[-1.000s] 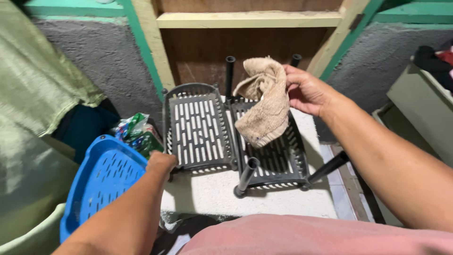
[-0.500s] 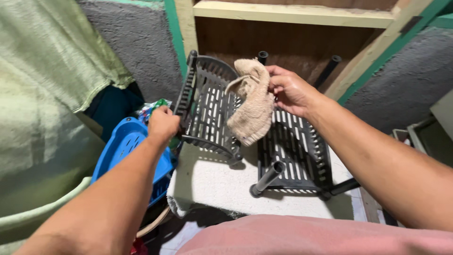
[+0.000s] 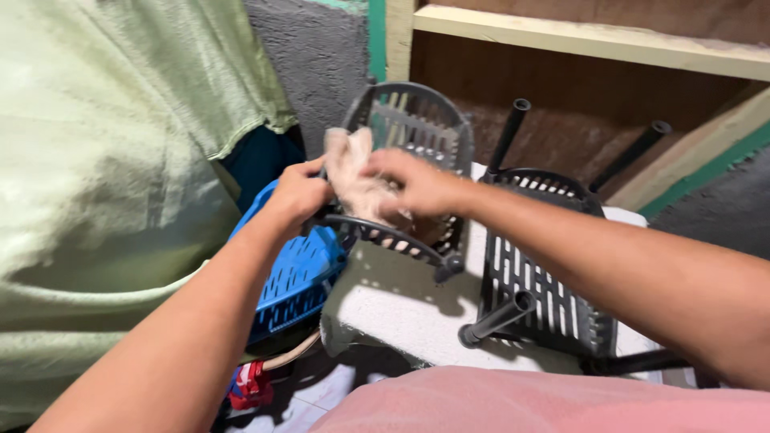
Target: The person wipes a black plastic furniture leg with a cloth, then inserts the legs into a black plastic basket-like base. The person continues to wipe the basket and adjusts the assembled unit on a white surface.
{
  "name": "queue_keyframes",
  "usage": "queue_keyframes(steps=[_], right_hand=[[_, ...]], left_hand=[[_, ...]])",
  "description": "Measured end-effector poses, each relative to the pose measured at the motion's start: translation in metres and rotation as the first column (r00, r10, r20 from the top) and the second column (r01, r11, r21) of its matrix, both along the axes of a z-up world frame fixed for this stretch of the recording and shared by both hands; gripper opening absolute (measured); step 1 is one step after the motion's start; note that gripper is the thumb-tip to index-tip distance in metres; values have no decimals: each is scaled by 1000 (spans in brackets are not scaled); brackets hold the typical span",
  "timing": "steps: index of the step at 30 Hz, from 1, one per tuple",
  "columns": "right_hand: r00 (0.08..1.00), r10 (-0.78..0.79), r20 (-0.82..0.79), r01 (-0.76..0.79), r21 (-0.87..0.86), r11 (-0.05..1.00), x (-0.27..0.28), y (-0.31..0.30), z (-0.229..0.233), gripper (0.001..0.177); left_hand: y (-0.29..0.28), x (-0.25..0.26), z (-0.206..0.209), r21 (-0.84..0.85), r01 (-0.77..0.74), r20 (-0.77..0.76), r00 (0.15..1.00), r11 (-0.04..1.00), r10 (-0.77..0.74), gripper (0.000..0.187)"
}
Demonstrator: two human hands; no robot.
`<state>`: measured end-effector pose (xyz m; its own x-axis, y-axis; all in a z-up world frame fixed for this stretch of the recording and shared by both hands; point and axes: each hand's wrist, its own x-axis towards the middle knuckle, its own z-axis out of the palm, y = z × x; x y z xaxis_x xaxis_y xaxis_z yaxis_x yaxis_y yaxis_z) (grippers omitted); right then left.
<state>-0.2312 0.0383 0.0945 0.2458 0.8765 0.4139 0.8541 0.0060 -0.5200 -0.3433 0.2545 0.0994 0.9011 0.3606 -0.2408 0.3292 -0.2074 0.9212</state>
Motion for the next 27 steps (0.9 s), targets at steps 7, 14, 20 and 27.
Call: queue_keyframes(steps=[7,14,20,27], right_hand=[[989,-61,132,73,-90,993,-21,20,4,71],[887,-293,356,350,-106,931,44,22,12,59],[708,-448,545,625,-190,757,92,-22,13,50],[873,-469,134,473,-465,748,56,-26,13,40]], left_hand=[[-2,-3,-1,-58,83,88,993,995,-77,54],[8,-33,40,-56,106,-143,983,993,-114,63],[3,-35,49,-102,122,133,985,987,-108,69],[2,-4,34,-38,126,166,979,991,-118,68]])
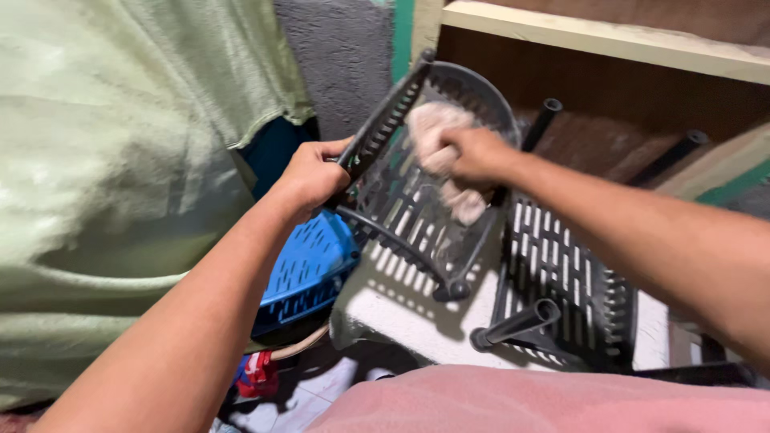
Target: The person wipes a black plastic furniture leg with a cloth, then inserts the legs into a black plastic basket-like base. The person continues to wipe the basket and adjusts the assembled unit on a white surface.
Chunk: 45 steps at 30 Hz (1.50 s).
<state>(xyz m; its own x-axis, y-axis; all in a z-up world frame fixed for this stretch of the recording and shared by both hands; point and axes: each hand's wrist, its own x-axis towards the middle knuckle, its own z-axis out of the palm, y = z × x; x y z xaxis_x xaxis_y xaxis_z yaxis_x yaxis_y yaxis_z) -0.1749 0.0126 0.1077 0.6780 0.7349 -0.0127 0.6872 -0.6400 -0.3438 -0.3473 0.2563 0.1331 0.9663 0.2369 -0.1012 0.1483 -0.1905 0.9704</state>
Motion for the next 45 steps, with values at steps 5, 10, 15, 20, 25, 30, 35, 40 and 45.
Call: queue_keyframes(steps=[5,10,15,20,25,30,35,40,45], right_hand=[[944,262,-200,-223,197,955,-59,18,-2,45],[940,342,-11,-330,240,913,-46,3,2,46],[979,-55,197,23,164,986,-17,-15,8,38],[991,129,-21,-116,320,940,-53,11,10,44],[895,444,-33,-417,286,863,-86,27,20,43],[886,394,245,-449,236,862,-59,24,23,46],[962,33,273,-66,110,992,-26,-3,0,48],[999,-45,-12,45,-57,997,-24,-2,-13,39],[926,229,-300,-172,205,963,-71,20,-2,40]], left_hand=[[-8,25,4,54,-71,-12,997,996,72,62],[-7,22,20,100,-38,-22,999,994,41,59],[-6,12,25,18,24,-31,999,1000,-23,64],[-16,12,10,-34,5,-15,1000,999,-5,62],[-15,2,1,85,-27,-63,997,996,32,55],[-3,-14,13,123,65,-116,992,990,-51,60],[11,-26,26,6,43,-138,990,999,-42,65],[7,-23,15,28,4,-110,994,1000,-1,65],[-4,-9,1,19,-81,-59,995,997,82,60]])
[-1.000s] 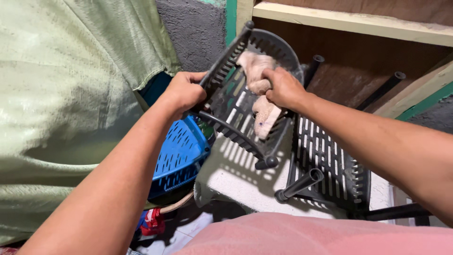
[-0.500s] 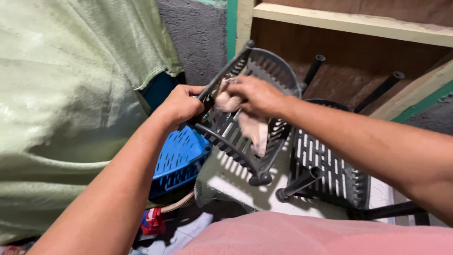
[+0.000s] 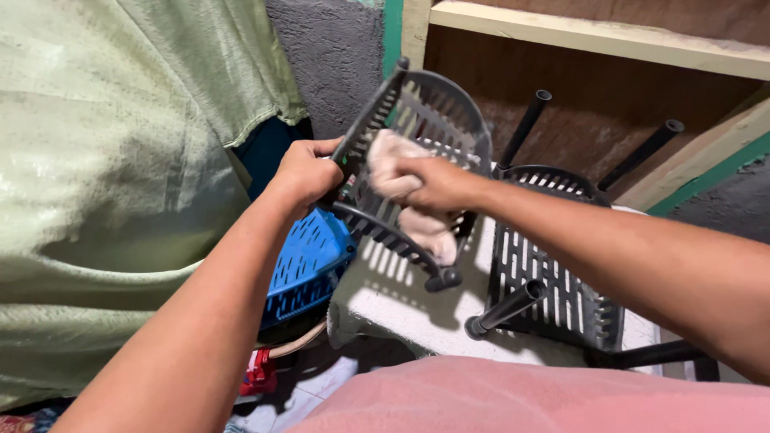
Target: The person wipes a black plastic furniture leg with a cloth, then inserts the legs into a black plastic basket-like base. The person continues to wipe the basket and adjusts the assembled unit on a white surface.
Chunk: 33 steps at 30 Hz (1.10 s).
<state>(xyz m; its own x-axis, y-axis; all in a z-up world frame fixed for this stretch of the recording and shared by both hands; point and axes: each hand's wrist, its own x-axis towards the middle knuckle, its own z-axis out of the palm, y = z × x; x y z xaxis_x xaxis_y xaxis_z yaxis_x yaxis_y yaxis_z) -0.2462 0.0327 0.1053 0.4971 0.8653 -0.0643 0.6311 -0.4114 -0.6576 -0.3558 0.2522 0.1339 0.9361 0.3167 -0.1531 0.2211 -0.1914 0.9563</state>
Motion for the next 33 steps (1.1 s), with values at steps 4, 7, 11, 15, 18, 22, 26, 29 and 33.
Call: queue_keyframes(steps=[4,7,11,15,18,22,26,29,33], right_hand=[[987,161,-29,-156,125,980,-23,14,22,40],[979,126,161,-151,155,976,-25,20,30,37],[900,34,434,-137,208,968,-6,21,28,39],[869,-148,473,50,213,976,31,8,18,41],[798,-336,500,298,157,942,61,-20,9,39],[781,-387,490,448,-8,894,79,-43,-5,43],[934,-189,303,294,-355,887,64,-27,-9,53],[990,-65,129,88,-178,980,24,-11,-11,47],[967,52,-248,-62,-31,998,-17,3,3,47]], left_hand=[[-4,4,-1,19,-23,-54,998,1000,24,65],[-11,4,-1,22,-20,-48,999,1000,21,61],[-11,-1,8,51,76,20,997,996,-78,53],[2,-15,29,43,139,-47,989,989,-137,61],[10,-27,40,44,136,-91,987,990,-132,63],[13,-31,38,-58,89,-92,991,994,-94,67],[6,-19,19,-13,81,-54,995,997,-82,65],[1,-7,3,10,28,-26,999,1000,-28,61],[-2,2,-8,-33,-6,-31,999,999,5,58]])
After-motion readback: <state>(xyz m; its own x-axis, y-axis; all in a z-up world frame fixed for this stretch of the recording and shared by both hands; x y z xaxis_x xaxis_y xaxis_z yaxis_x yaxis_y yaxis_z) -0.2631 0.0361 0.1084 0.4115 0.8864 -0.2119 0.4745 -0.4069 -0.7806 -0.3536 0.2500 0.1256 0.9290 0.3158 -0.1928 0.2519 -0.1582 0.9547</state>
